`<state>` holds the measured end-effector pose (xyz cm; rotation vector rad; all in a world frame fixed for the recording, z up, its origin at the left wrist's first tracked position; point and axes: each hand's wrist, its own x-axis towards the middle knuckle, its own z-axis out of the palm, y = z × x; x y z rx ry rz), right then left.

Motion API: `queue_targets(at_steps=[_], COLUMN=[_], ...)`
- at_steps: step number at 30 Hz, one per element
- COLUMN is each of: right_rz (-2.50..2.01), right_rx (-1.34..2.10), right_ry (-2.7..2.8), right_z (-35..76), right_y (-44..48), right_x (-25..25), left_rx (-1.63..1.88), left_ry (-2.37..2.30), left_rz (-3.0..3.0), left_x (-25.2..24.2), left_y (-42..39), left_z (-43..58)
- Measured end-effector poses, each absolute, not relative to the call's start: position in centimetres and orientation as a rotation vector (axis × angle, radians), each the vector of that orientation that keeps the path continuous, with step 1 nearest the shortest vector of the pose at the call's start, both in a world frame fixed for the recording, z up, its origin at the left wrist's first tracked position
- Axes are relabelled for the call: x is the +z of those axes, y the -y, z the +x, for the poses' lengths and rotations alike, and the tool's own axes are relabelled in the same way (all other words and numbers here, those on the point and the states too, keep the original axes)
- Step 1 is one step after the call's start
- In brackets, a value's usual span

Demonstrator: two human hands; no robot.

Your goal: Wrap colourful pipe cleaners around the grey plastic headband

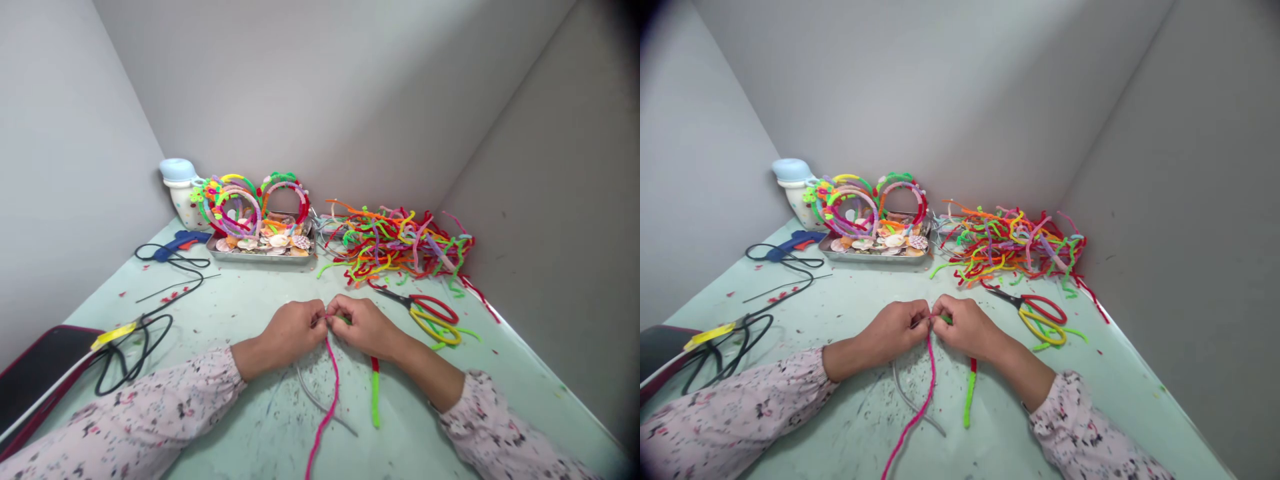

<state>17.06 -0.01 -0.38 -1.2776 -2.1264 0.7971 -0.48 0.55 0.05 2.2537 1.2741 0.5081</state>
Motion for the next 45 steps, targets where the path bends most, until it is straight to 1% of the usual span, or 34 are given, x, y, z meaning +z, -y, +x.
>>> queue_targets(at_steps=[12, 20, 25, 30, 33, 39, 45], right_rz=[-1.277, -1.277, -1.32, -1.283, -1.288, -1.268, -1.285], right_rx=[0.844, 0.578, 0.513, 0.648, 0.773, 0.922, 0.915], right_ry=[2.135, 2.211, 2.204, 2.124, 1.998, 1.812, 1.815], right_z=[17.1, 16.8, 17.0, 18.0, 18.3, 18.0, 17.6], right_y=[0.1, 0.7, 0.7, 0.1, -0.1, -0.2, 0.0], right_x=[-0.1, -0.2, -0.3, -0.3, -0.3, -0.7, -0.8], left_rx=[0.526, 0.55, 0.583, 0.642, 0.682, 0.683, 0.718], left_ry=[-1.228, -1.208, -1.131, -0.923, -0.904, -0.887, -0.798], left_rz=[2.213, 2.175, 1.99, 1.605, 1.485, 1.564, 1.559], left_x=[-0.1, -0.1, 0.0, 0.4, 0.3, 0.1, -0.1], left_y=[-0.7, -0.6, -0.9, -1.6, -1.8, -1.5, -1.4], left_z=[-0.5, -0.4, -0.6, -1.0, -0.9, -0.5, -0.7])
